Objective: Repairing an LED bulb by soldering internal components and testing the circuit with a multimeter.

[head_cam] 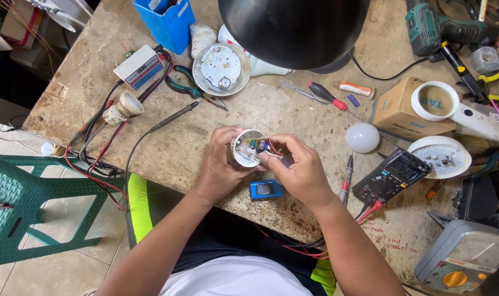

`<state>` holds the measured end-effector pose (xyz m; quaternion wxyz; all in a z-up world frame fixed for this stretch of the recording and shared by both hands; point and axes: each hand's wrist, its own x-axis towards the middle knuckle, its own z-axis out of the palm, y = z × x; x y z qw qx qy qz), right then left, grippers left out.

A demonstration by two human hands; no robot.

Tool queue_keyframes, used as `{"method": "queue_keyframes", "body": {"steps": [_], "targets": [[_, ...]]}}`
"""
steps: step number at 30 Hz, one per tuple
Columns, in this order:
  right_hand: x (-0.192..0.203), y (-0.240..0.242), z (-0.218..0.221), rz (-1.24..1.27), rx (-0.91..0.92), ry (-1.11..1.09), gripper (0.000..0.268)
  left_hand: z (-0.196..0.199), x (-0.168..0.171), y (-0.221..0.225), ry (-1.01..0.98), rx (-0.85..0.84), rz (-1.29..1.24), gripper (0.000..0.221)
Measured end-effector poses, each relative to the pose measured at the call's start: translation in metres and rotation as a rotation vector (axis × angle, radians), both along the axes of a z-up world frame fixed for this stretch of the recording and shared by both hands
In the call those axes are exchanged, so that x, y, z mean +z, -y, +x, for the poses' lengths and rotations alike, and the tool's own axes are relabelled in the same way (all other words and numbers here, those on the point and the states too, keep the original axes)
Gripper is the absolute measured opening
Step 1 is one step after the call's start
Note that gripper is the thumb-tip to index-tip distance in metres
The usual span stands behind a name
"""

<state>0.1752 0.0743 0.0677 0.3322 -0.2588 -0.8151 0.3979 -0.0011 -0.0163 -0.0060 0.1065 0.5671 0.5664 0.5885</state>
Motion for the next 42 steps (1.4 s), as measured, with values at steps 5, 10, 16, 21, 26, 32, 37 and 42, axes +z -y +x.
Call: {"method": "queue_keyframes", "body": {"steps": [5,10,16,21,26,32,37,42], "targets": [[0.022,-0.003,0.003,0.125,0.039,0.050,0.026,0.006,0.004,-0.001,0.069,0.006,-0.037,0.085],[0.013,-0.007,0.000,0.231,0.074,0.158,0.025,0.006,0.010,0.002,0.138,-0.050,-0.081,0.087],[0.021,-0.006,-0.009,0.323,0.027,0.209,0.018,0.001,0.008,0.002,0.154,-0.058,-0.091,0.088],[0.019,-0.013,-0.022,0.328,0.058,0.341,0.012,0.000,0.007,0.005,0.156,-0.053,-0.109,0.089],[0.023,-0.012,-0.028,0.391,0.048,0.430,0.010,-0.003,0.009,0.004,0.194,-0.056,-0.117,0.090],[0.028,-0.007,-0.029,0.494,0.026,0.583,0.012,-0.004,0.012,0.004,0.188,-0.074,-0.122,0.089],[0.037,-0.002,-0.033,0.501,0.040,0.679,0.013,-0.006,0.005,0.003,0.192,-0.084,-0.139,0.089],[0.031,-0.005,-0.033,0.579,0.057,0.660,0.019,-0.006,-0.001,0.005,0.200,-0.066,-0.137,0.090]]}}
